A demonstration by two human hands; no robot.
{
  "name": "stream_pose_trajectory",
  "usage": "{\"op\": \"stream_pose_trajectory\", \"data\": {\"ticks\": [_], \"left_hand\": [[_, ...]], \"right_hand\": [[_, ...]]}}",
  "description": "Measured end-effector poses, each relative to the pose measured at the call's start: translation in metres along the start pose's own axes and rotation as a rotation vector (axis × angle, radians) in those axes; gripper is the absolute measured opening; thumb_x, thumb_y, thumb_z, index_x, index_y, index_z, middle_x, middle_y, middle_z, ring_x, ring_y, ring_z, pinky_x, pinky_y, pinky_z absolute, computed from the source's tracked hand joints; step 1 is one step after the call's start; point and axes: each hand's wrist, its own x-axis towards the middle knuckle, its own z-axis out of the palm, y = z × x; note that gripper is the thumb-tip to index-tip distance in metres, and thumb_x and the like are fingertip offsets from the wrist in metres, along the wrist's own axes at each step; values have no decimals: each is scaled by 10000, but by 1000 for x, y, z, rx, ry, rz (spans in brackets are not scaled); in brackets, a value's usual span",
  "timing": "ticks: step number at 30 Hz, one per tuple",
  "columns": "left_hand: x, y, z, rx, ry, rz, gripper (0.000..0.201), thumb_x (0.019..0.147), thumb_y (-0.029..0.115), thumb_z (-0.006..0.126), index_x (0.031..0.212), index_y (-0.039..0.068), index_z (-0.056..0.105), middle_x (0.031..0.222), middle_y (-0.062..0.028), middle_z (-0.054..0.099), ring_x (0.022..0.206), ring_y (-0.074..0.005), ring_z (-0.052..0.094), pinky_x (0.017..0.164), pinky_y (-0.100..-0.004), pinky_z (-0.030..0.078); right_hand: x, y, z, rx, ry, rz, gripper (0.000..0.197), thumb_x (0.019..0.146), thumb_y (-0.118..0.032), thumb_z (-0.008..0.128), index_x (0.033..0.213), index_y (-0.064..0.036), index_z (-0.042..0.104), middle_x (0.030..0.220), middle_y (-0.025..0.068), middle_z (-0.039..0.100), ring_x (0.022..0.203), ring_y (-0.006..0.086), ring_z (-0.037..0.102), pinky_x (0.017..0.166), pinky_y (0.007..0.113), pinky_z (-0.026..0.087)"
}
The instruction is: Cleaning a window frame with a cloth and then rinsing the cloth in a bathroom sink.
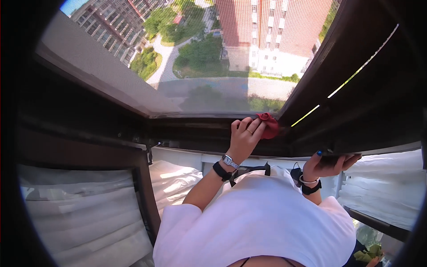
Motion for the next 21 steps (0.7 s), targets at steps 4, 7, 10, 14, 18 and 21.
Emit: {"op": "stream_pose_trajectory", "data": {"ticks": [4, 7, 10, 14, 18, 21], "left_hand": [[-18, -36, -40, 33, -54, -158, 462, 581, 77, 700, 1035, 48, 618, 1032, -70, 620, 952, -236, 532, 804, -379, 372], [-55, -80, -68, 187, 18, -321, 455, 594, 12, 690, 1042, 3, 611, 1032, -100, 625, 950, -274, 538, 805, -399, 403], [-80, -127, -97, 344, 66, -567, 446, 641, 1, 687, 1076, -6, 590, 1039, -116, 613, 955, -283, 532, 841, -394, 417], [-75, -152, -114, 376, 156, -633, 413, 679, -16, 652, 1083, -29, 566, 1045, -160, 583, 945, -319, 522, 835, -410, 429], [-64, -141, -105, 308, 300, -870, 314, 717, 38, 625, 1009, -48, 551, 944, -189, 551, 888, -367, 530, 792, -438, 426], [-53, -124, -93, 348, 330, -912, 265, 735, 90, 586, 953, -54, 543, 907, -203, 546, 849, -396, 538, 755, -462, 424]], "right_hand": [[2, -1, -3, -29, -13, 22, 544, 843, -241, 576, 1319, -128, 339, 1432, 270, 104, 1308, 411, 258, 1047, 453, 278], [-2, 1, -4, 0, 13, 23, 556, 831, -227, 580, 1325, -127, 344, 1431, 274, 103, 1315, 405, 251, 1049, 447, 275], [0, -3, -5, 26, -13, 11, 549, 830, -203, 566, 1327, -127, 346, 1432, 270, 105, 1316, 400, 252, 1054, 440, 268], [-7, 1, -8, 52, -31, 31, 558, 800, -155, 568, 1314, -146, 351, 1435, 259, 81, 1316, 429, 223, 1069, 455, 243], [-9, -1, -4, 79, -3, 31, 554, 760, -128, 575, 1277, -162, 377, 1434, 254, 63, 1313, 477, 175, 1076, 489, 240], [-3, -3, -1, 120, -29, -27, 547, 808, -146, 555, 1312, -132, 342, 1440, 264, 72, 1318, 422, 233, 1059, 455, 256]]}}
